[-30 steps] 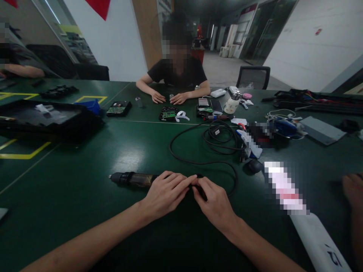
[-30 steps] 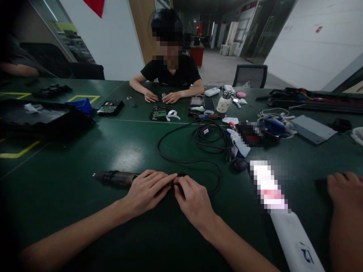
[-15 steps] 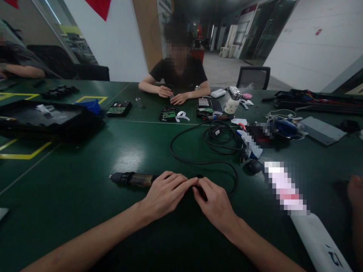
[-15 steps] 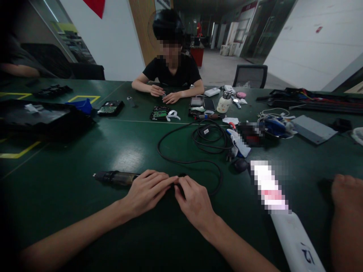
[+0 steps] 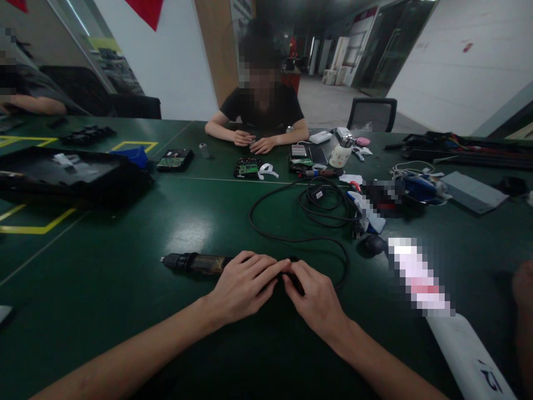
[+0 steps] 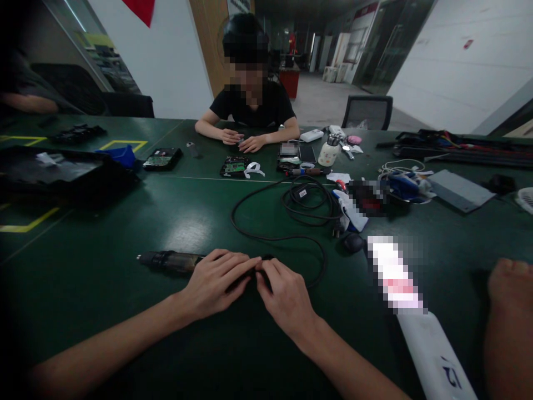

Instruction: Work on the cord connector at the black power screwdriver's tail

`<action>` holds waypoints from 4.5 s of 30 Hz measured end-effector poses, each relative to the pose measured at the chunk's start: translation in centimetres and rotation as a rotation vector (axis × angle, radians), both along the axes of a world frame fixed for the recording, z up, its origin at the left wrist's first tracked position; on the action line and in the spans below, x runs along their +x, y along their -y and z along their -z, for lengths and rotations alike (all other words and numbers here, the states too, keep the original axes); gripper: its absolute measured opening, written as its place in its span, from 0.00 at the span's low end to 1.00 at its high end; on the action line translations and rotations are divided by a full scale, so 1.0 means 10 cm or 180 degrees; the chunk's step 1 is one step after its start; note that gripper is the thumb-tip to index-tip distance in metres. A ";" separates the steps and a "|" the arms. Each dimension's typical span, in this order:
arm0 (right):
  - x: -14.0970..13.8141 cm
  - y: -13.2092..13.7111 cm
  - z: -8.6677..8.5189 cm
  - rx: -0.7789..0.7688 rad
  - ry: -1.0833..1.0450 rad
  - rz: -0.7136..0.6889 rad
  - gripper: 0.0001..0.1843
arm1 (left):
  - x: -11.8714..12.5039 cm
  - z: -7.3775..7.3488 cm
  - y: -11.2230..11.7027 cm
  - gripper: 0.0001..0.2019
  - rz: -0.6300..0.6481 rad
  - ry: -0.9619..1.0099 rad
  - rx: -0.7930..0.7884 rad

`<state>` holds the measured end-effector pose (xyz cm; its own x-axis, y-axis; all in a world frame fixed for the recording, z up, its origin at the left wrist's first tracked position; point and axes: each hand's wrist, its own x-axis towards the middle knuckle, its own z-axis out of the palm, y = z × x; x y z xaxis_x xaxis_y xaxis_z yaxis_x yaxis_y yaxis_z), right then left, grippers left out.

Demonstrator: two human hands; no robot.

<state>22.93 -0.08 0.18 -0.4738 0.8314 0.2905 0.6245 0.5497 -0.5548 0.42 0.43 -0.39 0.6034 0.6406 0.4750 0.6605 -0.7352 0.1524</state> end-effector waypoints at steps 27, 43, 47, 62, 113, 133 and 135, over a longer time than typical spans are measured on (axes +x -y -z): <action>0.00 0.00 0.00 0.0009 -0.0047 -0.0046 0.06 | 0.00 -0.01 0.00 0.24 -0.0019 0.0020 0.0002; 0.00 0.00 0.01 -0.0052 -0.0015 -0.0049 0.04 | -0.02 0.01 -0.01 0.24 0.0072 -0.0022 0.0025; 0.00 0.00 0.02 -0.0105 -0.0044 -0.0060 0.05 | 0.00 0.01 0.00 0.24 -0.0031 -0.0021 -0.0004; 0.00 0.00 0.02 -0.0037 0.0010 -0.0040 0.05 | 0.00 0.00 0.01 0.24 0.0001 -0.0042 -0.0013; 0.00 -0.01 0.02 -0.0008 -0.0065 -0.0035 0.06 | 0.03 -0.03 0.03 0.25 -0.0140 0.0096 -0.0116; 0.00 0.00 0.00 -0.0048 -0.0072 -0.0034 0.06 | 0.05 -0.01 0.01 0.22 -0.0186 0.0153 -0.0107; 0.00 0.00 0.01 -0.0058 -0.0063 -0.0041 0.06 | 0.05 -0.01 0.01 0.22 -0.0186 0.0127 -0.0124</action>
